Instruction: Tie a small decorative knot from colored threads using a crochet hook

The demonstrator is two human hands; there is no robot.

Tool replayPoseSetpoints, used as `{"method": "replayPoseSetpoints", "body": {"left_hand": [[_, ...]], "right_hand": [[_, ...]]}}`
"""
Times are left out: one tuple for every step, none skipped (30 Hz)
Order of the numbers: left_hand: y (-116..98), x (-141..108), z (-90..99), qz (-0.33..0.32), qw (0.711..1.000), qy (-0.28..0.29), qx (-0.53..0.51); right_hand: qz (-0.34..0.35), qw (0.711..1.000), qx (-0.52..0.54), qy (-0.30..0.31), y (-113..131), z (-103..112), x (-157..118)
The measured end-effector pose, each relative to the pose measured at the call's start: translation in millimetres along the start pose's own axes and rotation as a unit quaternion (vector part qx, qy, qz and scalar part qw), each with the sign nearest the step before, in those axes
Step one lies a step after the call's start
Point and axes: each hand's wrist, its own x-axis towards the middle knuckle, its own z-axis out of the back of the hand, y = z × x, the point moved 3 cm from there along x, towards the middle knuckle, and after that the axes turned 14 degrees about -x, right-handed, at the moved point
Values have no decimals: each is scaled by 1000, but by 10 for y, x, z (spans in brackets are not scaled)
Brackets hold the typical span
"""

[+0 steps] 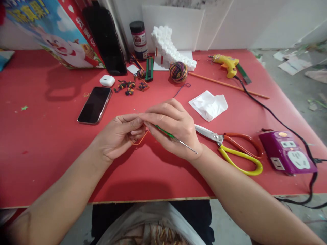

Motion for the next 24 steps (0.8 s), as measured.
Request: {"method": "replayPoseSetpoints", "body": {"left_hand": [[1,4,1,7,1000,2,-11],[1,8,2,10,1000,4,-20],[3,12,3,12,1000,4,-28],[4,15,4,12,999,2,-34],[6,16,4,9,999,-1,-34],[7,16,4,0,1000,-6,-29],[6,14,3,-15,1000,-14,-22],[2,10,1,-35,999,-23,-14],[-2,4,-2,-57,998,-33,-10],[-6,-4,-7,-78,996,-42,-12],[-7,-11,-14,-95,994,-48,-19],[-5,-17,-21,-105,993,-50,-29],[0,-20,-28,-108,992,-50,-39],[6,-21,-34,-107,992,-47,-47],[11,-19,-36,-104,992,-45,-52],[16,-16,-35,-98,993,-44,-53],[19,-12,-30,-91,993,-45,-52],[22,-9,-22,-86,994,-48,-49],[22,-6,-14,-83,994,-52,-46],[20,-5,-6,-84,994,-55,-44],[17,-6,0,-89,993,-57,-43],[12,-10,3,-97,993,-59,-43],[8,-15,4,-107,992,-60,-42],[5,-21,3,-118,990,-62,-38]], "right_hand": [[3,1000,-10,6,-10,-8,-5],[4,1000,-18,8,-17,-13,-9],[5,1000,-24,8,-20,-16,-11],[5,1000,-27,6,-18,-18,-14],[5,1000,-27,4,-11,-20,-15],[4,1000,-25,3,-2,-22,-17],[-2,1000,-22,2,8,-24,-18],[-13,1000,-20,1,17,-25,-19],[-28,999,-17,0,24,-24,-20],[-45,999,-12,-2,29,-21,-21],[-61,998,-3,-2,32,-18,-22],[-74,997,7,-2,34,-14,-21],[-83,996,18,-1,36,-11,-20],[-88,996,27,1,38,-7,-17],[-92,995,33,3,39,-4,-14],[-95,995,37,5,40,-2,-10],[-98,994,38,5,40,-1,-7],[-102,994,39,3,41,0,-4],[-105,994,41,-1,43,-1,-1],[-108,993,43,-6,45,-2,1],[-111,993,47,-11,47,-4,3],[-114,992,50,-16,49,-6,5],[-118,991,53,-20,50,-7,7],[-120,991,53,-24,50,-6,8]]}}
